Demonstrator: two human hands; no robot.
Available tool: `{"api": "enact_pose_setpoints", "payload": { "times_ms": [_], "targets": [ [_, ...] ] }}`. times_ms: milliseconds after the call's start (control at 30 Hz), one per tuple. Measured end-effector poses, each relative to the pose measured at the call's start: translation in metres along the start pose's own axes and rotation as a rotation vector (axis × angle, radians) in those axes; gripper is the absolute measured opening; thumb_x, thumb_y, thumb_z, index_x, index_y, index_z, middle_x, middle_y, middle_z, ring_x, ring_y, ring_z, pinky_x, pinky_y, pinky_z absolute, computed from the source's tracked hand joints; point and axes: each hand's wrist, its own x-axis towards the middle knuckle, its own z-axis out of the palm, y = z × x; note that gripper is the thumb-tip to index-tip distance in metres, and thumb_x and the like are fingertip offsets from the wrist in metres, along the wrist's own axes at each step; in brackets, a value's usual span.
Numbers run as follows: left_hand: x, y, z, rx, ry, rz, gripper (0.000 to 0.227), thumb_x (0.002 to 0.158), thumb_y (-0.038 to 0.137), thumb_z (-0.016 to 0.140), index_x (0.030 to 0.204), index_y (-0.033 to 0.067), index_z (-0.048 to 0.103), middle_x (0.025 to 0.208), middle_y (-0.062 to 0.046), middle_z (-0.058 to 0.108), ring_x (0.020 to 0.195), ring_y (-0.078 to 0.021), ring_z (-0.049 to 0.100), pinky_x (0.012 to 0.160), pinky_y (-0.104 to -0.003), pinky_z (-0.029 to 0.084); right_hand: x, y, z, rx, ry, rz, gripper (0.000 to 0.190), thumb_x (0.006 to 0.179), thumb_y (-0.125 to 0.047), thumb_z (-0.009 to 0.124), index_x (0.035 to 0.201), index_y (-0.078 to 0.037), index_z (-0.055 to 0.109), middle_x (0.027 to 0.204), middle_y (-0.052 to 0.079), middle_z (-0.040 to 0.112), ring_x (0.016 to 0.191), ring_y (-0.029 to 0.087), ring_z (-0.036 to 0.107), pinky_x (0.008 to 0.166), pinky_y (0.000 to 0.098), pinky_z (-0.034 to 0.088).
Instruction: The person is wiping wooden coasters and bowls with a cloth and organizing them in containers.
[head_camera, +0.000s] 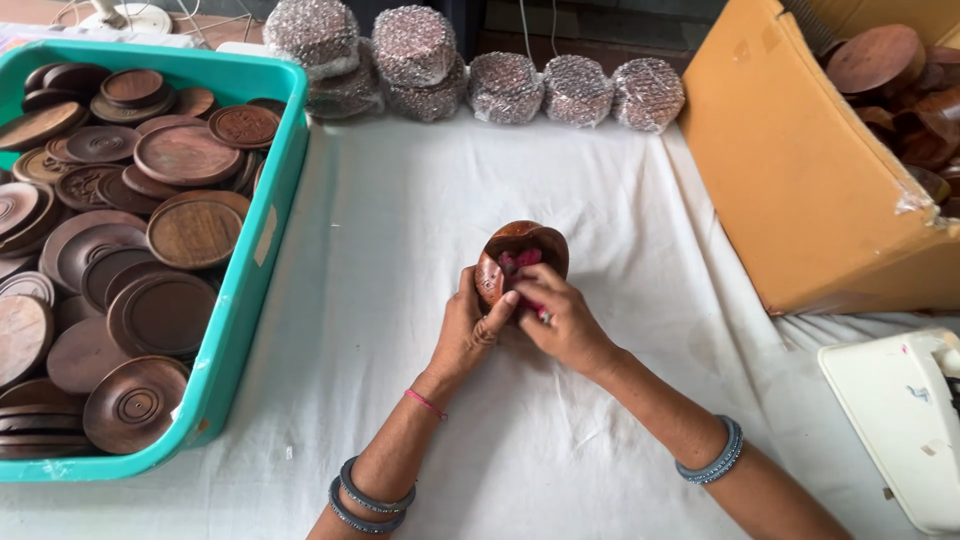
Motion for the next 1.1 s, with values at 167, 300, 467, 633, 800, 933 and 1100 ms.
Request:
{"api": "enact_pose_setpoints", "payload": {
  "times_ms": [167, 300, 467, 633, 800, 933, 1100],
  "targets": [
    [0.001, -0.001, -0.001, 0.064, 0.043, -0.048, 0.068, 0.089, 0.059, 0.065, 0.125, 0.0014, 0.053, 0.085, -0.014, 0.073, 0.078, -0.0205, 0.072, 0.069, -0.033, 0.06, 0.004, 0.008, -0.015, -0.487, -0.052, -0.243, 0.032, 0.083, -0.003, 0.073, 0.114, -0.004, 0.067, 0.128, 0.011, 0.056, 0.114, 0.024, 0.061, 0.096, 0.0333, 0.058],
    [0.002, 0.002, -0.005, 0.086, 0.079, -0.064, 0.066, 0.089, 0.059, 0.065, 0.119, 0.0007, 0.056, 0.08, -0.012, 0.071, 0.072, -0.0189, 0.072, 0.065, -0.033, 0.061, 0.014, -0.002, -0.018, -0.733, 0.07, -0.468, 0.049, 0.081, -0.012, 0.079, 0.127, -0.004, 0.065, 0.134, 0.014, 0.055, 0.12, 0.029, 0.058, 0.106, 0.0376, 0.054],
    [-0.001, 0.006, -0.004, 0.178, 0.066, -0.029, 0.063, 0.089, 0.056, 0.066, 0.115, 0.0, 0.055, 0.077, -0.013, 0.071, 0.068, -0.0185, 0.07, 0.062, -0.033, 0.059, 0.015, 0.009, -0.008, -0.757, 0.086, -0.389, 0.059, 0.083, -0.009, 0.079, 0.139, -0.003, 0.061, 0.14, 0.014, 0.056, 0.122, 0.028, 0.061, 0.103, 0.0355, 0.057],
    [-0.001, 0.011, 0.001, 0.195, 0.058, -0.013, 0.062, 0.088, 0.054, 0.067, 0.114, -0.0009, 0.054, 0.075, -0.014, 0.071, 0.064, -0.0196, 0.071, 0.058, -0.033, 0.059, 0.004, 0.015, 0.009, -0.678, 0.127, -0.149, 0.065, 0.08, -0.005, 0.079, 0.14, 0.004, 0.056, 0.136, 0.02, 0.057, 0.116, 0.031, 0.064, 0.097, 0.0361, 0.059],
    [-0.004, 0.007, -0.001, 0.22, 0.034, 0.053, 0.062, 0.089, 0.052, 0.069, 0.112, -0.0019, 0.053, 0.075, -0.015, 0.072, 0.065, -0.0219, 0.072, 0.059, -0.035, 0.06, 0.004, -0.001, 0.014, -0.172, 0.389, -0.022, 0.05, 0.088, 0.003, 0.071, 0.136, 0.002, 0.058, 0.133, 0.017, 0.065, 0.119, 0.029, 0.069, 0.1, 0.036, 0.06],
    [0.0, 0.001, -0.005, 0.281, -0.005, 0.07, 0.059, 0.088, 0.052, 0.07, 0.108, -0.0007, 0.052, 0.073, -0.015, 0.071, 0.064, -0.0225, 0.073, 0.058, -0.036, 0.06, 0.003, 0.0, 0.017, -0.065, 0.408, -0.096, 0.049, 0.091, 0.005, 0.066, 0.139, 0.001, 0.057, 0.134, 0.016, 0.065, 0.123, 0.029, 0.068, 0.105, 0.0357, 0.059],
    [0.001, 0.002, -0.011, 0.294, -0.035, 0.014, 0.062, 0.087, 0.056, 0.07, 0.106, 0.001, 0.051, 0.068, -0.014, 0.07, 0.061, -0.0235, 0.074, 0.056, -0.036, 0.061, 0.006, -0.015, 0.007, -0.007, 0.21, -0.22, 0.05, 0.09, 0.005, 0.067, 0.139, -0.001, 0.059, 0.14, 0.013, 0.062, 0.13, 0.029, 0.062, 0.114, 0.0393, 0.051]
  ]
}}
